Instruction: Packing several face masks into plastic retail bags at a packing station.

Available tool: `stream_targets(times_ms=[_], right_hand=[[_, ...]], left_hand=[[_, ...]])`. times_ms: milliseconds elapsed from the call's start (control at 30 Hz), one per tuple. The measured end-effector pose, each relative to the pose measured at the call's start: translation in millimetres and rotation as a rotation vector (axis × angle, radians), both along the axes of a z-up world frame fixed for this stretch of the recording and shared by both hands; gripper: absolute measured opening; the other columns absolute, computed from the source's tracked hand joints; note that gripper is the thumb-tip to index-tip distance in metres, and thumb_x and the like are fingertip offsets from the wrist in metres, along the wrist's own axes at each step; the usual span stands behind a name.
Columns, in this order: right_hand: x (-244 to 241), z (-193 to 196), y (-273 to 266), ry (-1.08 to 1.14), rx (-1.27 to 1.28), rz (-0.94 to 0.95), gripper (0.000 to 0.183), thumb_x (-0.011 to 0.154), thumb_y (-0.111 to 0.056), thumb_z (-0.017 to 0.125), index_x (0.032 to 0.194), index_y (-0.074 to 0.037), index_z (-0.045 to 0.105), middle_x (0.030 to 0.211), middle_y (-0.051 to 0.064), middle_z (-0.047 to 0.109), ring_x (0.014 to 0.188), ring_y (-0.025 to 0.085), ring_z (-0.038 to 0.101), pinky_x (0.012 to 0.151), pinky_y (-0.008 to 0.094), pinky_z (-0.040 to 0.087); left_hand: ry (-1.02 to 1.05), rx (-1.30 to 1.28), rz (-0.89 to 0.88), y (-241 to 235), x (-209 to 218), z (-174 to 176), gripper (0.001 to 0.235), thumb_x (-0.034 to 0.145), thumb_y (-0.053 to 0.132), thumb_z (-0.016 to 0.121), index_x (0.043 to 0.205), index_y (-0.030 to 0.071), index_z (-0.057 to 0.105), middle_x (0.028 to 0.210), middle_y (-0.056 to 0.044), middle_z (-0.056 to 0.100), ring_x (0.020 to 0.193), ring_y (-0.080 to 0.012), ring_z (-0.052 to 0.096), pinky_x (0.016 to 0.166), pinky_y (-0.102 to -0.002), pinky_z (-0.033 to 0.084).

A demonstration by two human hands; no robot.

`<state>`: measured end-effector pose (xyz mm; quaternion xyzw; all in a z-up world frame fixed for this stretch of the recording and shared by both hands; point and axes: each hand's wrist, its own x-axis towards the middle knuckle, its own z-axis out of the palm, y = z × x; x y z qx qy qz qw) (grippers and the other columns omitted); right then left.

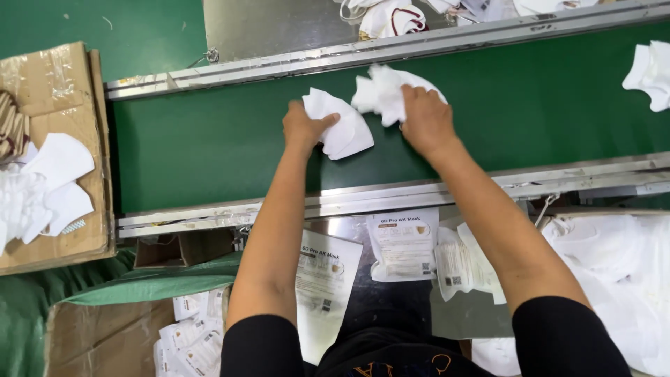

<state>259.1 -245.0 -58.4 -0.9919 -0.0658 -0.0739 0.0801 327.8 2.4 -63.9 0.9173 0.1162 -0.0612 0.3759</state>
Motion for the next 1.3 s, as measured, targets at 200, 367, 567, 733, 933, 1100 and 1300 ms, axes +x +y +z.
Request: stream_targets(times_ms=[200, 367, 567, 733, 933, 1100, 1300], right_hand=[[-49, 22, 10, 0.083, 0.343, 0.201, 0.090, 0.074, -0.034, 0.089, 0.143, 0.005, 0.046, 0.144, 0.029, 0.049, 0.127, 0.047, 0.050, 0.105, 0.049, 0.045], [-74, 73, -45, -0.085, 1.003, 0.088, 0.132, 0.064, -0.055, 0.089, 0.167, -0.008, 0.022, 0.175, 0.016, 0.025, 0.162, 0.034, 0.029, 0.129, 0.044, 0.030], [-54, 6, -13, 0.021, 1.002, 0.305, 0.137, 0.060, -0.053, 0.093, 0.169, -0.012, 0.021, 0.175, 0.014, 0.025, 0.165, 0.034, 0.021, 0.134, 0.048, 0.018], [-37, 28, -12, 0.013, 0.841, 0.340, 0.127, 0.063, -0.049, 0.094, 0.164, -0.012, 0.027, 0.171, 0.019, 0.030, 0.161, 0.038, 0.024, 0.131, 0.049, 0.021], [-31, 64, -3, 0.155, 0.733, 0.291, 0.115, 0.061, -0.041, 0.095, 0.156, -0.013, 0.037, 0.147, 0.015, 0.057, 0.138, 0.035, 0.054, 0.117, 0.044, 0.042], [-24, 29, 19, 0.135, 0.796, 0.347, 0.114, 0.062, -0.040, 0.095, 0.155, -0.010, 0.037, 0.148, 0.019, 0.054, 0.136, 0.039, 0.053, 0.113, 0.046, 0.041], [-35, 46, 38, 0.034, 0.737, 0.368, 0.111, 0.068, -0.042, 0.093, 0.155, -0.007, 0.034, 0.139, 0.020, 0.057, 0.129, 0.040, 0.055, 0.109, 0.046, 0.043]], left_hand=[[0.638, -0.925, -0.068, -15, -17, -18, 0.076, 0.081, 0.064, 0.073, 0.123, 0.001, 0.075, 0.109, -0.015, 0.075, 0.094, -0.0283, 0.066, 0.076, -0.042, 0.051], [-0.404, -0.375, -0.666, -33, -55, 51, 0.067, 0.080, 0.024, 0.087, 0.139, 0.007, 0.059, 0.124, -0.013, 0.072, 0.114, -0.0323, 0.074, 0.100, -0.038, 0.058], [-0.305, 0.092, -0.695, -86, -84, 56, 0.114, 0.059, 0.028, 0.093, 0.154, 0.017, 0.032, 0.144, -0.013, 0.052, 0.132, -0.0387, 0.050, 0.100, -0.055, 0.044], [-0.257, 0.154, -0.739, -54, -78, 43, 0.117, 0.056, 0.036, 0.095, 0.152, 0.015, 0.032, 0.145, -0.015, 0.050, 0.133, -0.0390, 0.049, 0.097, -0.058, 0.042], [-0.180, 0.169, -0.739, -28, -76, 75, 0.119, 0.061, 0.043, 0.094, 0.156, 0.017, 0.029, 0.156, -0.008, 0.043, 0.146, -0.0335, 0.036, 0.110, -0.066, 0.033], [-0.154, 0.304, -0.768, -36, -73, 58, 0.145, 0.047, 0.050, 0.100, 0.158, 0.010, 0.015, 0.161, -0.016, 0.030, 0.149, -0.0351, 0.019, 0.108, -0.076, 0.019], [-0.201, 0.221, -0.724, -20, -86, 31, 0.135, 0.049, 0.045, 0.100, 0.154, 0.010, 0.021, 0.152, -0.017, 0.036, 0.145, -0.0378, 0.027, 0.107, -0.070, 0.025]])
